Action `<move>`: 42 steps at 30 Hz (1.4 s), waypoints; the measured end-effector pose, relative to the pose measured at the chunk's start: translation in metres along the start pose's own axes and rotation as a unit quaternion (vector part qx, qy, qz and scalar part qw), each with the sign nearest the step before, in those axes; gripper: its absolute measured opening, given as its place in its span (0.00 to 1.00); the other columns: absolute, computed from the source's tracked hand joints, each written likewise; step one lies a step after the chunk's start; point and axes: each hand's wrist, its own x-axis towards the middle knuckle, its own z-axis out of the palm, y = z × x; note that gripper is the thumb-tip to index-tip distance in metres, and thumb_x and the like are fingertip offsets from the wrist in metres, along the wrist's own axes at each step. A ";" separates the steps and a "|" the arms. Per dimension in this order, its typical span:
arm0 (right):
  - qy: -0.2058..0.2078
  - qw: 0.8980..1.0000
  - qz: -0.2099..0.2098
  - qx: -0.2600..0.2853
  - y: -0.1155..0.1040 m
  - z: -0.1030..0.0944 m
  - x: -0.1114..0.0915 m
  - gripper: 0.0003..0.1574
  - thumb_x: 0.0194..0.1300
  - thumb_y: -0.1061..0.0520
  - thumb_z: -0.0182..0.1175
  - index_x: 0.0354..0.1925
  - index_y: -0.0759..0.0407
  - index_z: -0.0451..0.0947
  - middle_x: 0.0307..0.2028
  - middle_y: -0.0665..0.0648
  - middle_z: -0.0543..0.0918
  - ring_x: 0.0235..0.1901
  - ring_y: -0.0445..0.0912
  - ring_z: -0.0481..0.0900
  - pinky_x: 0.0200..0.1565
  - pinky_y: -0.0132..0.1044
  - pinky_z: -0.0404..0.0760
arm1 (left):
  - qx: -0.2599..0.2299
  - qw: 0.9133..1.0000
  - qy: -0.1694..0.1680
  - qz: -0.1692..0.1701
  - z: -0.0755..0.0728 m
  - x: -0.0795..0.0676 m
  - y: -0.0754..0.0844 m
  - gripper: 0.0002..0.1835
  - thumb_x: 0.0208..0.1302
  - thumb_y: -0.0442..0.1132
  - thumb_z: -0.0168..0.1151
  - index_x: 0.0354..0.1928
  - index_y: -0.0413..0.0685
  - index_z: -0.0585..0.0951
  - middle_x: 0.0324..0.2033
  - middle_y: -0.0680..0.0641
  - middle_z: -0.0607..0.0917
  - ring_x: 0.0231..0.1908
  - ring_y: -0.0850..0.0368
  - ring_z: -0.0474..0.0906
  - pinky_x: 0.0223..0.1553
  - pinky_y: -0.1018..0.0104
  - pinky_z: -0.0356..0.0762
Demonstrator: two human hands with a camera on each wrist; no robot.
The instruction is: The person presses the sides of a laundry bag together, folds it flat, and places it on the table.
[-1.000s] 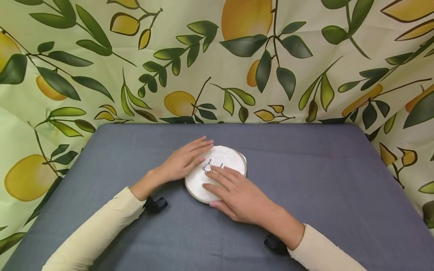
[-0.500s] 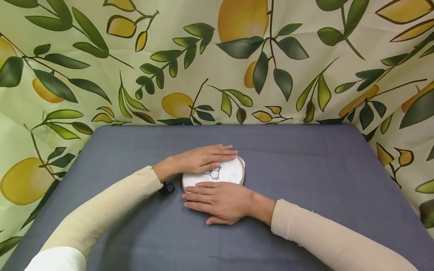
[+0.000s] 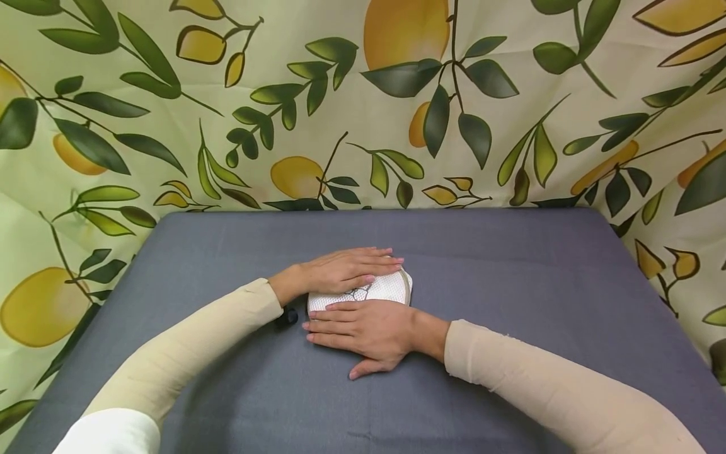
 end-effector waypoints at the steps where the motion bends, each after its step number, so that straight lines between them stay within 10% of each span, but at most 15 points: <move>1: 0.000 1.000 0.001 0.006 0.000 0.001 0.000 0.50 0.69 0.33 0.46 0.74 0.62 0.48 0.74 0.59 0.48 0.72 0.49 0.45 0.70 0.42 0.45 | 0.001 1.000 -0.003 -0.003 0.000 0.000 -0.001 0.25 0.77 0.44 0.37 0.73 0.49 0.58 0.72 0.54 0.57 0.72 0.50 0.47 0.70 0.61 0.41; 42: 0.016 0.999 -0.003 0.039 0.012 0.011 -0.006 0.55 0.65 0.28 0.47 0.74 0.62 0.47 0.74 0.58 0.47 0.72 0.50 0.44 0.69 0.43 0.46 | 0.030 0.998 -0.047 -0.007 0.008 0.002 -0.006 0.27 0.78 0.48 0.34 0.75 0.55 0.54 0.73 0.58 0.50 0.73 0.53 0.39 0.70 0.60 0.32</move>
